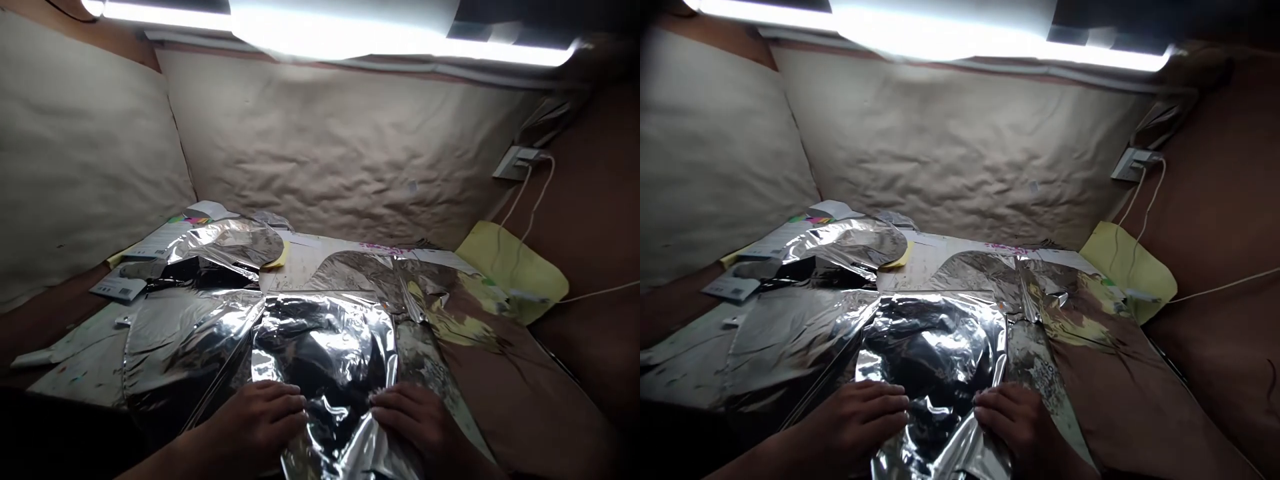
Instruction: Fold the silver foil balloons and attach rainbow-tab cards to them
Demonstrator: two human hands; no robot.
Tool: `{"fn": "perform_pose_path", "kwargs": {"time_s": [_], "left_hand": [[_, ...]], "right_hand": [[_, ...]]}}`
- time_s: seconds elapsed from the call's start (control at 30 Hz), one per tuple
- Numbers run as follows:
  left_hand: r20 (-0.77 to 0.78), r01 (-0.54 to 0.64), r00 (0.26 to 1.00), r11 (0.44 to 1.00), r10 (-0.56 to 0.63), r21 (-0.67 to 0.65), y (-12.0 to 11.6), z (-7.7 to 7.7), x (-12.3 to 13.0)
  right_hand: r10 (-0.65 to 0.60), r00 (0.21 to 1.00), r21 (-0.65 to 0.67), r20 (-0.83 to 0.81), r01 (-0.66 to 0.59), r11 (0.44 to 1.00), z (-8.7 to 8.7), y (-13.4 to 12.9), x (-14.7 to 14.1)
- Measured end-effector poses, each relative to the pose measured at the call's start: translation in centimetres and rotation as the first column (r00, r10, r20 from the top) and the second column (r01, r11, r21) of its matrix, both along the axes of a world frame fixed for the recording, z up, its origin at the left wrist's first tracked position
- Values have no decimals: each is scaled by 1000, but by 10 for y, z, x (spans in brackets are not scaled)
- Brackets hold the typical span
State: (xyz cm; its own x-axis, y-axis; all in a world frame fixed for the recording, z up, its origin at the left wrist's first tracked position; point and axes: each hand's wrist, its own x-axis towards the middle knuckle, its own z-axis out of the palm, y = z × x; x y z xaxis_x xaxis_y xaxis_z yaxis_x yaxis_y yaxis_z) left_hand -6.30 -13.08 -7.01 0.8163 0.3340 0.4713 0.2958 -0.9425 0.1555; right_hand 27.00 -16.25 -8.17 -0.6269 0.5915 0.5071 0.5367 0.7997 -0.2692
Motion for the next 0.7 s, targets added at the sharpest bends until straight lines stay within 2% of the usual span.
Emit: {"fn": "perform_pose_path", "kwargs": {"time_s": [0.07,0.1,0.13,0.2,0.23,0.3,0.37,0.47,0.53,0.57,0.6,0.67,0.7], "left_hand": [[-25,-18,1000,978,13,-208,0,5,-4],[-30,-70,998,946,64,-316,1,9,-4],[-45,-149,989,902,143,-406,3,13,-4],[-109,-332,940,794,323,-510,8,18,-3],[-155,-414,906,741,394,-529,11,20,-1],[-248,-539,836,651,489,-535,17,22,3],[-311,-621,776,580,548,-527,22,24,6],[-373,-682,729,553,575,-479,21,24,8],[-376,-691,722,579,580,-434,16,21,8],[-344,-686,728,613,594,-392,14,19,7],[-295,-665,747,668,596,-335,12,16,7],[-209,-569,820,799,533,-194,12,10,5],[-201,-502,858,853,473,-139,13,8,5]], "right_hand": [[-21,999,-161,-50,13,987,5,4,-1],[-78,993,-275,-85,52,960,10,7,-2],[-164,981,-401,-109,107,910,14,12,-4],[-355,928,-611,-113,217,762,21,21,-9],[-422,901,-677,-102,248,693,24,25,-12],[-503,857,-745,-114,261,614,27,32,-18],[-557,820,-771,-132,268,578,27,35,-22],[-571,813,-786,-113,278,552,22,33,-23],[-542,838,-751,-69,314,581,16,28,-20],[-529,847,-689,-58,349,635,12,26,-18],[-513,856,-581,-61,388,716,8,23,-16],[-431,899,-245,-76,402,882,2,18,-11],[-367,928,-68,-57,363,929,0,16,-8]]}}
